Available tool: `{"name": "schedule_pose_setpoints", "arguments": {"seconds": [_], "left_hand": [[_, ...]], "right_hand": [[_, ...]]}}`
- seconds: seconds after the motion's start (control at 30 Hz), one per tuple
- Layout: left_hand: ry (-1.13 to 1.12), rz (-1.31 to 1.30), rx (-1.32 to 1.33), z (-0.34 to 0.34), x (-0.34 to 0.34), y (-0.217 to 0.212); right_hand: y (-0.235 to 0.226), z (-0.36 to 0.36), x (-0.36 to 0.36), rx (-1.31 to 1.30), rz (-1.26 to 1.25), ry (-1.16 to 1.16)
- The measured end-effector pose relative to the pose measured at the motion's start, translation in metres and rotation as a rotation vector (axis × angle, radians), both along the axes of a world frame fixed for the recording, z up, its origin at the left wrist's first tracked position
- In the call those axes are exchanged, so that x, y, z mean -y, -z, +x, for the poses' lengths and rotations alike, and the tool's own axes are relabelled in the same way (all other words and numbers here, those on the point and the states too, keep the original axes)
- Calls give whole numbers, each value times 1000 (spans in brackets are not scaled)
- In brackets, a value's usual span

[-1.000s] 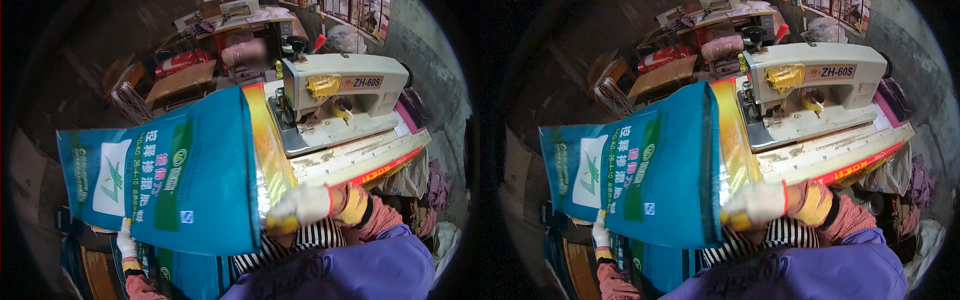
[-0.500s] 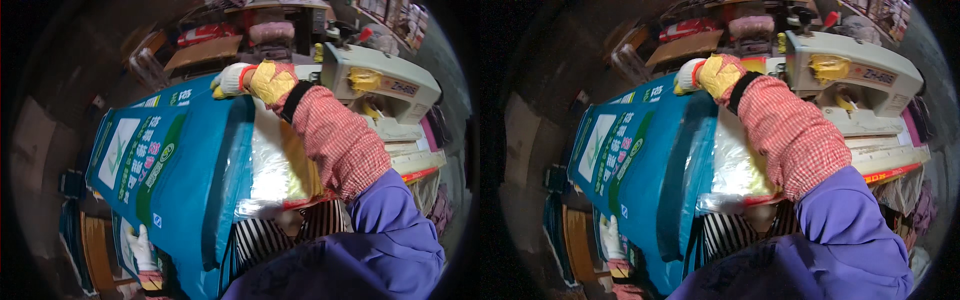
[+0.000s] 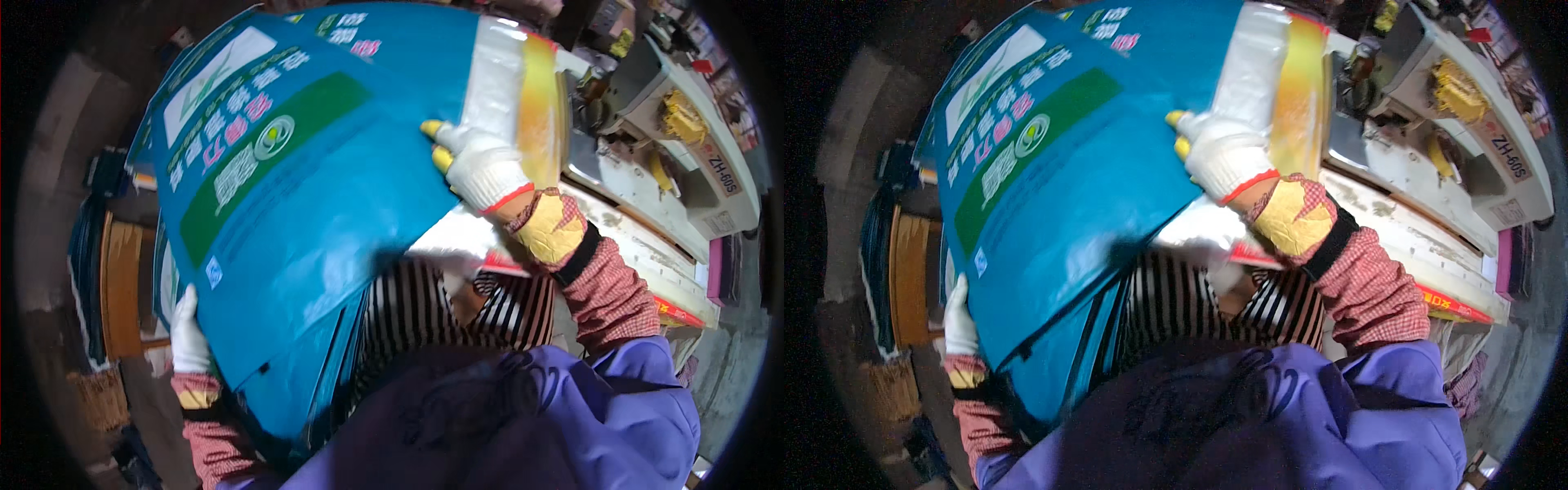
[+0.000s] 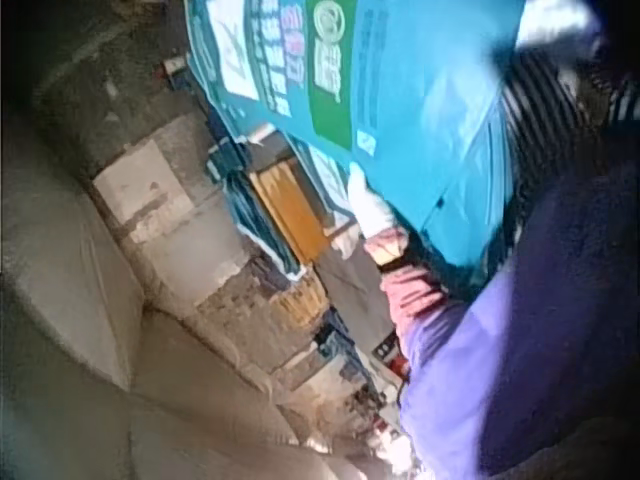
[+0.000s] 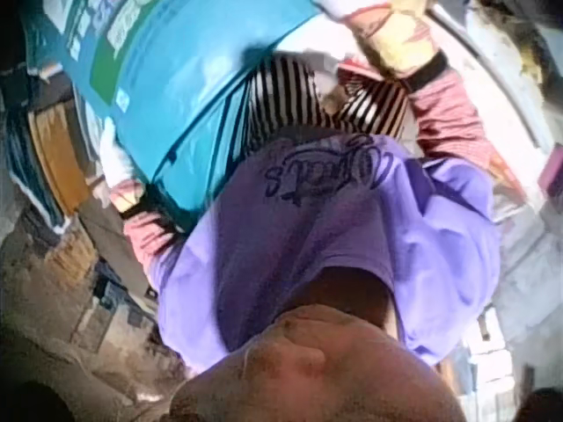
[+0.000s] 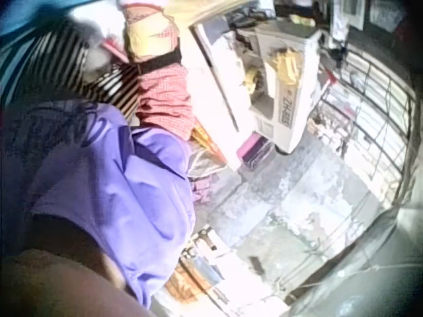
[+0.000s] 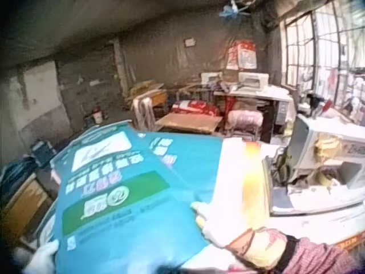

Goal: Using a heat-sealing machine to seal plastic inner liners inside larger fertilizer sacks.

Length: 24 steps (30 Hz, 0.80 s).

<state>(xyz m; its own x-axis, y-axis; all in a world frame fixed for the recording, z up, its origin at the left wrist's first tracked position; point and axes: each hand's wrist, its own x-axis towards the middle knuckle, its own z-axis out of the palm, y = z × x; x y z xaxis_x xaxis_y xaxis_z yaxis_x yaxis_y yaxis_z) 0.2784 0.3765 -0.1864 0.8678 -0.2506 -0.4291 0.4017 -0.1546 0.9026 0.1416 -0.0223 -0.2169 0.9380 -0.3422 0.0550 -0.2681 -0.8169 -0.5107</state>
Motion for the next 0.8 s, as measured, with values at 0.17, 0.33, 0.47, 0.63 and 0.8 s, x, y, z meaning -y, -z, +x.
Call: {"name": "schedule_pose_setpoints", "arguments": {"seconds": [0.17,0.33,0.47,0.63,0.8], "left_hand": [[211,396,414,-12,-53,20],[-83,466,545,-93,-17,-56],[-302,451,428,-148,-84,-20],[-272,570,197,-215,-155,84],[-231,499,15,-227,-142,148]], "right_hand": [[0,21,-25,-15,29,182],[21,39,-29,140,-322,-26],[16,53,-107,212,-414,-138],[43,48,-194,278,-214,-152],[142,54,-199,147,-33,-118]]}}
